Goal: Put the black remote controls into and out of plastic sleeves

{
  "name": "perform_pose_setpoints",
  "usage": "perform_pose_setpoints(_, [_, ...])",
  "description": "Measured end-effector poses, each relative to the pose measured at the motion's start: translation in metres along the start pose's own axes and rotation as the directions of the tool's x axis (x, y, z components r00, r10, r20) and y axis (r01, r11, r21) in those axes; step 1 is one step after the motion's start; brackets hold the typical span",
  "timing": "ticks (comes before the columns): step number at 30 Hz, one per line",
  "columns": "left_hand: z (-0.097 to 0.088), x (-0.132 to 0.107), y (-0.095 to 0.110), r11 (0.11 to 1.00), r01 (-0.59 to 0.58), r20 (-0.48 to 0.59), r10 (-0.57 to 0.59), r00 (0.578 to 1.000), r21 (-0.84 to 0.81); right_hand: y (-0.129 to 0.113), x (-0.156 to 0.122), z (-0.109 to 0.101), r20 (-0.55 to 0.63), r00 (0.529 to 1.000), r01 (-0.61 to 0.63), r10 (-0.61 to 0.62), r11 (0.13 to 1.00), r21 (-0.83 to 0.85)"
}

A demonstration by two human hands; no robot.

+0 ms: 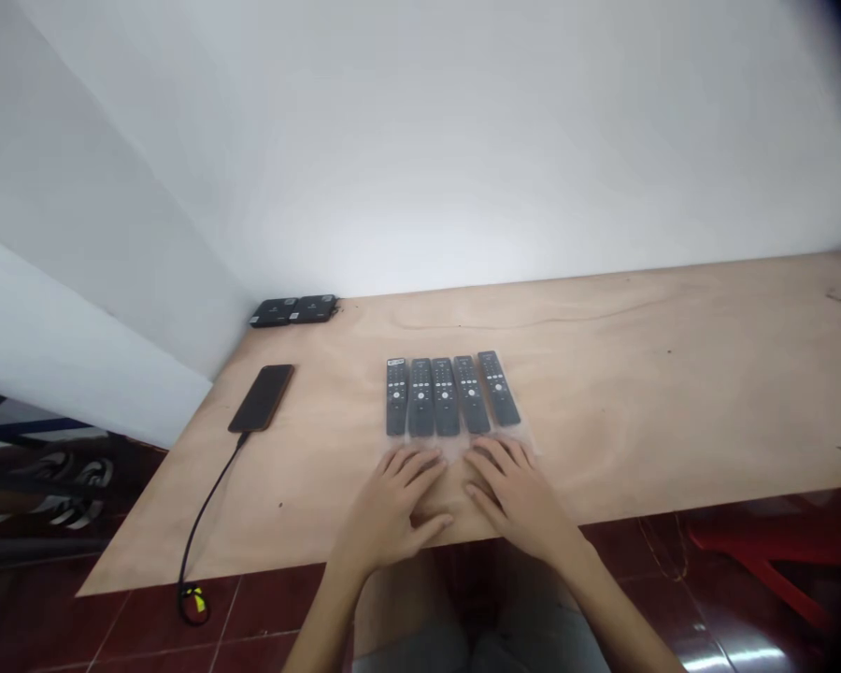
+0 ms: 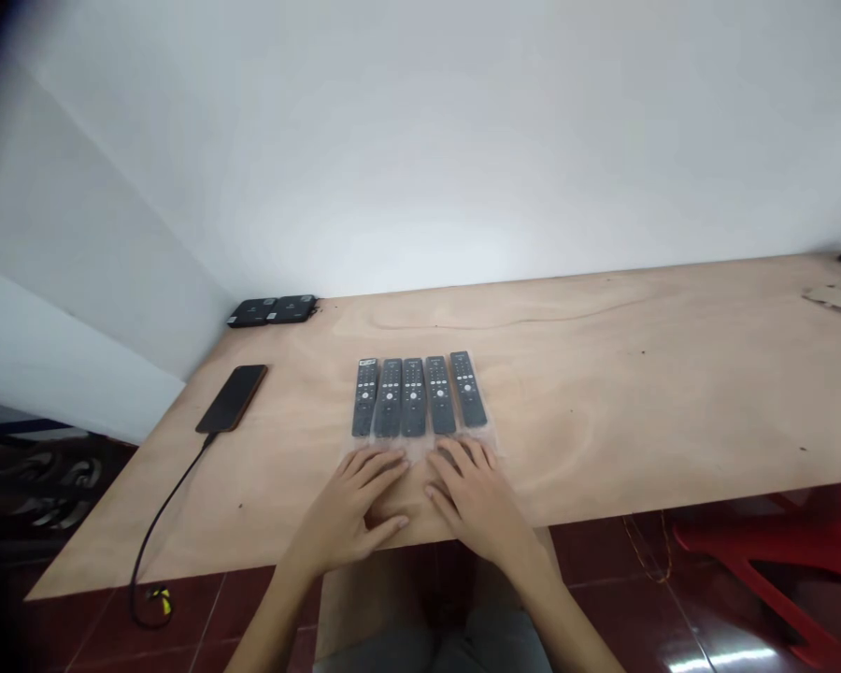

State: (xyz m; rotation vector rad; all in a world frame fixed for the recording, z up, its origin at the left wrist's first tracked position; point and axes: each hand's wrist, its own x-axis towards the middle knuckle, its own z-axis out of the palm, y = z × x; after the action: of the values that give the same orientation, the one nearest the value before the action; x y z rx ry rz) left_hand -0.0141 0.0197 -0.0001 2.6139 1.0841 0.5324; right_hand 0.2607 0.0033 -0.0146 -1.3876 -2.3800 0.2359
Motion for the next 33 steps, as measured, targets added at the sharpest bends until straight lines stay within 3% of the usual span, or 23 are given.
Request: perform_pose_setpoints(33, [-0.0030,0.0001,0.0045,1.000,-0.005,-0.070,0.004,0.998,-0.006,-0.0020,-0.0008,-0.0018,-0.019,1.000,-0.017,0.018,0.999,0.049])
